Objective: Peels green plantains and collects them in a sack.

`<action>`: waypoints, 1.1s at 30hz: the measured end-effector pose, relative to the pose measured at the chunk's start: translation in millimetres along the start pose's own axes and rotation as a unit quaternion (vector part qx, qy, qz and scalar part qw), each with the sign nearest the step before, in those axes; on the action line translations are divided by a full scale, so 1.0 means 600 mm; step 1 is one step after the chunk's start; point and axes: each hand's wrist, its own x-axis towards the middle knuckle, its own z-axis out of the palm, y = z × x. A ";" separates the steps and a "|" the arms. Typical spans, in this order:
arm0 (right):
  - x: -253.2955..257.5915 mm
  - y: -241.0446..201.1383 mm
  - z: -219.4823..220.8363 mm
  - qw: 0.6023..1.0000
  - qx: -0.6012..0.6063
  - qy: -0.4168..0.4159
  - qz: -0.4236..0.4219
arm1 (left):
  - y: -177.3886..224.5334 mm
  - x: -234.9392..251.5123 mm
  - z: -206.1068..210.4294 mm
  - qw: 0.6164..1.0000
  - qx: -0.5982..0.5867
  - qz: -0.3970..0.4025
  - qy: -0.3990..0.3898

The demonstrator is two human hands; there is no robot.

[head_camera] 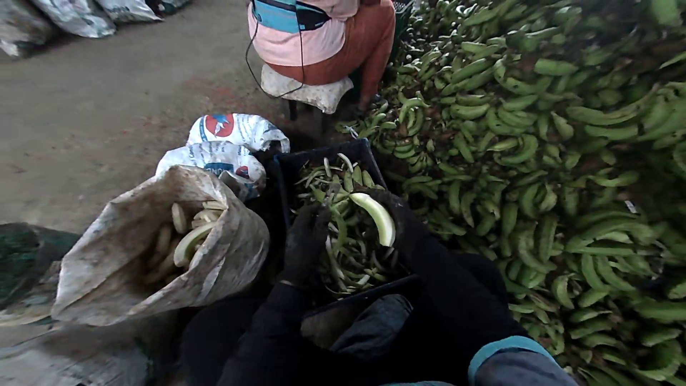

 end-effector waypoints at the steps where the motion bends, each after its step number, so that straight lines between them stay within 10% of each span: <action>1: 0.004 0.000 -0.006 1.000 0.025 0.007 0.001 | 0.009 -0.008 -0.005 1.000 -0.008 0.022 -0.018; 8: -0.001 -0.011 -0.030 0.992 -0.088 0.054 -0.065 | 0.007 -0.056 0.067 0.954 -0.038 0.292 -0.057; 19: -0.018 -0.010 -0.013 0.983 -0.155 0.032 -0.095 | -0.017 0.010 -0.007 0.994 -0.094 -0.029 0.055; 27: -0.010 0.029 0.089 0.869 -0.412 -0.037 -0.270 | 0.011 -0.022 0.019 0.880 -0.461 -0.112 -0.030; 33: 0.086 0.017 0.076 0.931 -0.313 -0.017 -0.189 | -0.034 -0.030 -0.110 0.944 -0.274 0.003 0.186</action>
